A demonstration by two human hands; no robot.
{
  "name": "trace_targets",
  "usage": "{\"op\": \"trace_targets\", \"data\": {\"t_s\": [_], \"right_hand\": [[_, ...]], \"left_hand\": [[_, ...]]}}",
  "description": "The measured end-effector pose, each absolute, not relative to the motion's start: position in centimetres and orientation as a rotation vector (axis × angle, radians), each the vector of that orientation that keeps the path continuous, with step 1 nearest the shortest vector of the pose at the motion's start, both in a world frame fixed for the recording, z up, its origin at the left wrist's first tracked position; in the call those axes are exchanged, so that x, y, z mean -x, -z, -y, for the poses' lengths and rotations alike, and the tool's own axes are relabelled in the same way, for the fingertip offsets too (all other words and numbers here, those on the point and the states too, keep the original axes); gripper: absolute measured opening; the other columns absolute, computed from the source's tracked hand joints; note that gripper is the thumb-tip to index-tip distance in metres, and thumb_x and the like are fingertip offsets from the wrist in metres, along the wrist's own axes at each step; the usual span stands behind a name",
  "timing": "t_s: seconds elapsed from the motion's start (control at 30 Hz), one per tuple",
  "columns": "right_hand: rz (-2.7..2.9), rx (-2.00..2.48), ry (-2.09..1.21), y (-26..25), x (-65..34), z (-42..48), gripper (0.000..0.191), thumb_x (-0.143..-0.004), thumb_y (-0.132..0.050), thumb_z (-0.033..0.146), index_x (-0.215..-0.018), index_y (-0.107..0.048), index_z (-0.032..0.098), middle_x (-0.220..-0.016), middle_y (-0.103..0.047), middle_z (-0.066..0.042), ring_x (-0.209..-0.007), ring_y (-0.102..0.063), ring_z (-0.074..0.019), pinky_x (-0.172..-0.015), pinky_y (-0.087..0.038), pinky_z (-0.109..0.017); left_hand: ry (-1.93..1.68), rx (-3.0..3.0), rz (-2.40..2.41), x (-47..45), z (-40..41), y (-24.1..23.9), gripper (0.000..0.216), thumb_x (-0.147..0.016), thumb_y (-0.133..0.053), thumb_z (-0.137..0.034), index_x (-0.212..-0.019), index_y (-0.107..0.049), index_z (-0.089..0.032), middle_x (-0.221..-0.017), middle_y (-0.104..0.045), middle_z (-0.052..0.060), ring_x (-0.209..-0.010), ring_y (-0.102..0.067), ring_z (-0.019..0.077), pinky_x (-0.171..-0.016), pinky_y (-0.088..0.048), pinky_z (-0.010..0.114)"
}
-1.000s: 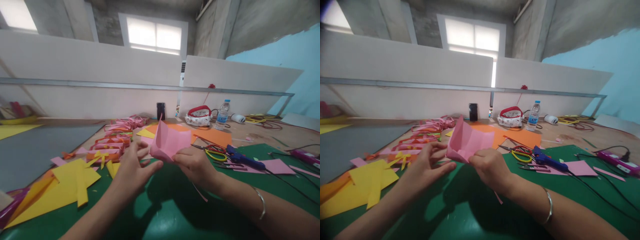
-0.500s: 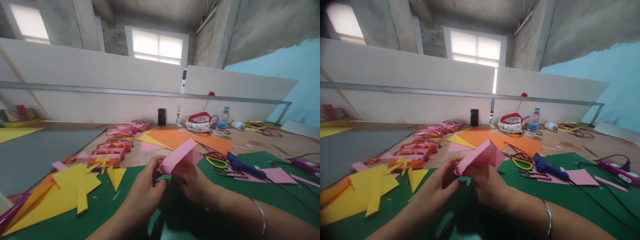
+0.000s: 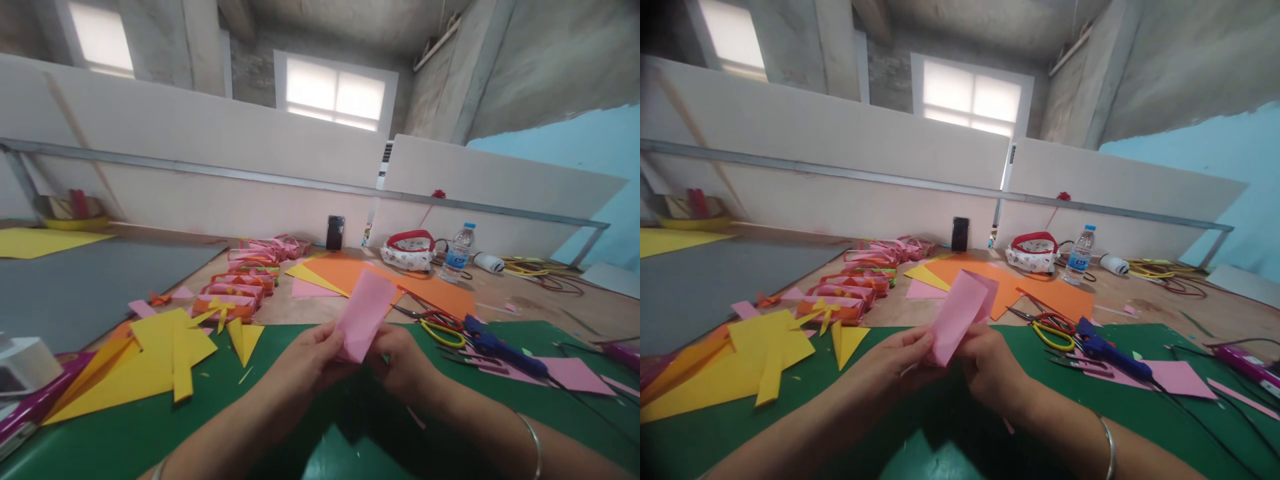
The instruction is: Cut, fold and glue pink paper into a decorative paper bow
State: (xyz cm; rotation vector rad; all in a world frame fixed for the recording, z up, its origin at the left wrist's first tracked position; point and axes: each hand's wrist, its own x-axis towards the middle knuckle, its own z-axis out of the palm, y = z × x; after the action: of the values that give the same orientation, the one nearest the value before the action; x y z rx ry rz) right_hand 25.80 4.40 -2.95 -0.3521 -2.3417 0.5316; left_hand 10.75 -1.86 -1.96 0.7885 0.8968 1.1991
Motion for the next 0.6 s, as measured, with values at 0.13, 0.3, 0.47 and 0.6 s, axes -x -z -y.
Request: {"op": "trace_targets", "data": {"t_s": [0.13, 0.3, 0.47, 0.6], "right_hand": [[2.353, 0.381, -0.454, 3.2, -25.7, -4.5, 0.026, -0.072, -0.049, 0.0, -0.08, -0.068, 0.016, -0.083, -0.064, -0.005, -0.075, -0.059, -0.0141, -0.066, -0.046, -0.023], [2.331, 0.355, -0.437, 3.1, -25.6, -4.2, 0.016, -0.079, -0.054, 0.01, -0.081, -0.069, 0.016, -0.081, -0.065, -0.005, -0.071, -0.059, -0.0133, -0.063, -0.046, -0.022], [2.249, 0.429, -0.359, 2.9, -25.7, -3.9, 0.012, -0.079, -0.057, 0.012, -0.081, -0.067, 0.018, -0.082, -0.067, -0.005, -0.074, -0.062, -0.015, -0.067, -0.048, -0.024], [2.127, 0.522, -0.277, 3.2, -25.9, -3.9, 0.011, -0.076, -0.058, 0.012, -0.083, -0.062, 0.019, -0.081, -0.068, -0.004, -0.074, -0.063, -0.0159, -0.068, -0.05, -0.026]], "left_hand": [[-1.211, -0.78, -0.899, -10.7, 1.5, 2.5, 0.024, -0.088, -0.046, -0.027, -0.099, -0.063, -0.015, -0.09, -0.067, 0.006, -0.08, -0.062, 0.0104, -0.081, -0.049, 0.024], [-1.203, -0.784, -0.924, -10.6, 1.5, 2.9, 0.023, -0.085, -0.051, -0.028, -0.103, -0.061, -0.018, -0.09, -0.066, 0.006, -0.079, -0.062, 0.0142, -0.079, -0.051, 0.032], [-1.205, -0.803, -0.939, -10.7, 1.5, 3.0, 0.024, -0.082, -0.055, -0.031, -0.1, -0.062, -0.018, -0.09, -0.065, 0.006, -0.08, -0.06, 0.014, -0.075, -0.051, 0.03], [-1.205, -0.879, -0.919, -10.8, 1.4, 3.3, 0.025, -0.08, -0.057, -0.035, -0.095, -0.065, -0.017, -0.088, -0.064, 0.006, -0.082, -0.058, 0.015, -0.078, -0.05, 0.031]]}}
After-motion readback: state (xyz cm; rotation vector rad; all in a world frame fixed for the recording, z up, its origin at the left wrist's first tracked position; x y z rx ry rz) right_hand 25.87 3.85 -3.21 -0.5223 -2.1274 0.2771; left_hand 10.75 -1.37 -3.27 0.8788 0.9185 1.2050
